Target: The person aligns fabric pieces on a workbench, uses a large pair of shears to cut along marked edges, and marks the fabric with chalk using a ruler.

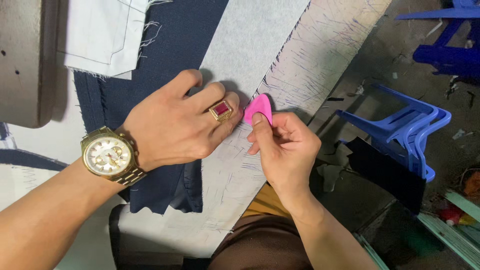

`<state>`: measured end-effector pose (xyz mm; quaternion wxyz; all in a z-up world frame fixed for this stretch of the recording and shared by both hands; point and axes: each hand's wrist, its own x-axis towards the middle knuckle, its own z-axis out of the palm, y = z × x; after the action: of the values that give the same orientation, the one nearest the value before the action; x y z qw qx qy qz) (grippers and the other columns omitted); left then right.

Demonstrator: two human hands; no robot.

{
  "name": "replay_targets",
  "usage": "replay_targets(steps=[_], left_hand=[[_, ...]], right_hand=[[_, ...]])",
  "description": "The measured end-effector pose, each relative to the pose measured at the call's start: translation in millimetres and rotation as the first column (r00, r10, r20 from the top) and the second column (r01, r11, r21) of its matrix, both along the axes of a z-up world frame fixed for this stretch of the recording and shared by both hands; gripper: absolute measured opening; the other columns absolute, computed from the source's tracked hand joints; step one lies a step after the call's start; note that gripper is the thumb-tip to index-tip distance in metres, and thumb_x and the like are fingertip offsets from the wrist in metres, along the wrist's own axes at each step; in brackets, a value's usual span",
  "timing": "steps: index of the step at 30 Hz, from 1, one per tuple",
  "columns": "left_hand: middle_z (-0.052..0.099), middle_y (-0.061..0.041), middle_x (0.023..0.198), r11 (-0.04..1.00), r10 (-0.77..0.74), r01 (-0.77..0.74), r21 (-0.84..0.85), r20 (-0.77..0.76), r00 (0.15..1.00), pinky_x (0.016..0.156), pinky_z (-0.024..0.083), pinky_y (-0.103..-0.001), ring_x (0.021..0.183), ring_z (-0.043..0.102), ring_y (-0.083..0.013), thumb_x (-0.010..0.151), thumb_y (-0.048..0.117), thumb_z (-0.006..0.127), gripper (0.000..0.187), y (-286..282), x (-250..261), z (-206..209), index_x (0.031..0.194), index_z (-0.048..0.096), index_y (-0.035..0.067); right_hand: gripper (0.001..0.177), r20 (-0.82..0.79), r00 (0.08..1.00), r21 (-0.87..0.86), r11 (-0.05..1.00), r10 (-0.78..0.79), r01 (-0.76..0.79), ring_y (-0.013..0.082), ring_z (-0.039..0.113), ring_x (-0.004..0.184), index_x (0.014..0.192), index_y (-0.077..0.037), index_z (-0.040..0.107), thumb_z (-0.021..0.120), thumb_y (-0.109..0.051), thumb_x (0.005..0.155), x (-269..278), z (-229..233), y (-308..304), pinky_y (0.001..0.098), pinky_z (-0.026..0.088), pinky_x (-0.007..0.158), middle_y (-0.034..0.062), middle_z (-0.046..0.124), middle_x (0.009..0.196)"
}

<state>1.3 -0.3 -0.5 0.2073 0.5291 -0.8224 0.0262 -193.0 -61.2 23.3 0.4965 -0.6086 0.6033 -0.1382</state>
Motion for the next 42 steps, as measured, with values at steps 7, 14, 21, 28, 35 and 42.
replay_targets(steps=[7,14,21,28,35,42], left_hand=[[0.068,-0.006,0.109,1.000,0.013,-0.013,0.011,-0.008,1.000,0.081,0.047,-0.037,0.094,0.057,-0.0220,0.106,0.016,0.052,0.020,0.7,-1.0,0.3,0.107,0.071,0.009],[0.068,-0.006,0.105,1.000,0.028,-0.028,0.002,-0.025,0.999,0.080,0.045,-0.037,0.092,0.057,-0.0228,0.105,0.016,0.055,0.018,1.0,-3.9,0.3,0.102,0.071,0.008],[0.068,-0.006,0.107,1.000,0.025,-0.025,0.014,-0.033,0.999,0.078,0.045,-0.038,0.092,0.058,-0.0242,0.103,0.013,0.054,0.018,1.5,-5.3,1.8,0.103,0.071,0.009],[0.072,-0.006,0.105,0.999,0.015,-0.013,0.052,-0.048,0.999,0.078,0.047,-0.039,0.091,0.060,-0.0238,0.097,0.009,0.069,0.019,-25.3,9.0,10.6,0.115,0.074,0.008],[0.064,0.002,0.094,0.974,0.162,-0.119,-0.193,0.227,0.960,0.075,0.044,-0.031,0.088,0.057,-0.0192,0.107,0.013,0.064,0.009,-145.4,40.4,13.7,0.099,0.069,0.016],[0.055,0.003,0.078,0.973,0.109,-0.059,-0.223,0.215,0.970,0.068,0.038,-0.034,0.082,0.053,-0.0202,0.109,0.019,0.062,0.021,-209.6,36.8,-2.7,0.089,0.065,0.017]], right_hand=[[0.024,-0.043,0.999,-0.015,1.000,0.002,-0.003,0.0144,0.066,0.044,0.074,-0.006,0.063,0.073,-0.014,0.093,-1.4,-4.6,3.1,0.0215,0.047,0.043,0.0111,0.072,0.061],[0.020,-0.063,0.997,0.016,0.999,-0.041,0.042,0.0121,0.062,0.043,0.076,-0.003,0.065,0.074,-0.014,0.091,2.6,-3.1,3.8,0.0242,0.057,0.043,0.0122,0.071,0.060],[0.029,-0.100,0.989,-0.049,0.992,0.113,-0.118,0.0025,0.047,0.046,0.067,-0.008,0.060,0.073,-0.009,0.092,-8.2,9.6,4.8,0.0222,0.037,0.043,0.0022,0.064,0.054],[0.013,-0.024,0.999,-0.020,1.000,0.023,-0.024,0.0146,0.064,0.043,0.080,-0.001,0.072,0.077,-0.007,0.090,-27.0,21.4,-42.6,0.0233,0.054,0.041,0.0110,0.073,0.061],[0.011,0.168,0.985,-0.223,0.975,0.034,0.004,0.0172,0.063,0.045,0.089,0.004,0.069,0.068,-0.001,0.098,0.4,15.5,-126.0,0.0261,0.052,0.044,0.0136,0.069,0.065],[0.013,0.229,0.973,-0.237,0.969,-0.012,0.068,0.0174,0.064,0.043,0.087,0.004,0.070,0.068,-0.002,0.098,40.2,-9.3,-200.5,0.0250,0.054,0.039,0.0134,0.068,0.063]])
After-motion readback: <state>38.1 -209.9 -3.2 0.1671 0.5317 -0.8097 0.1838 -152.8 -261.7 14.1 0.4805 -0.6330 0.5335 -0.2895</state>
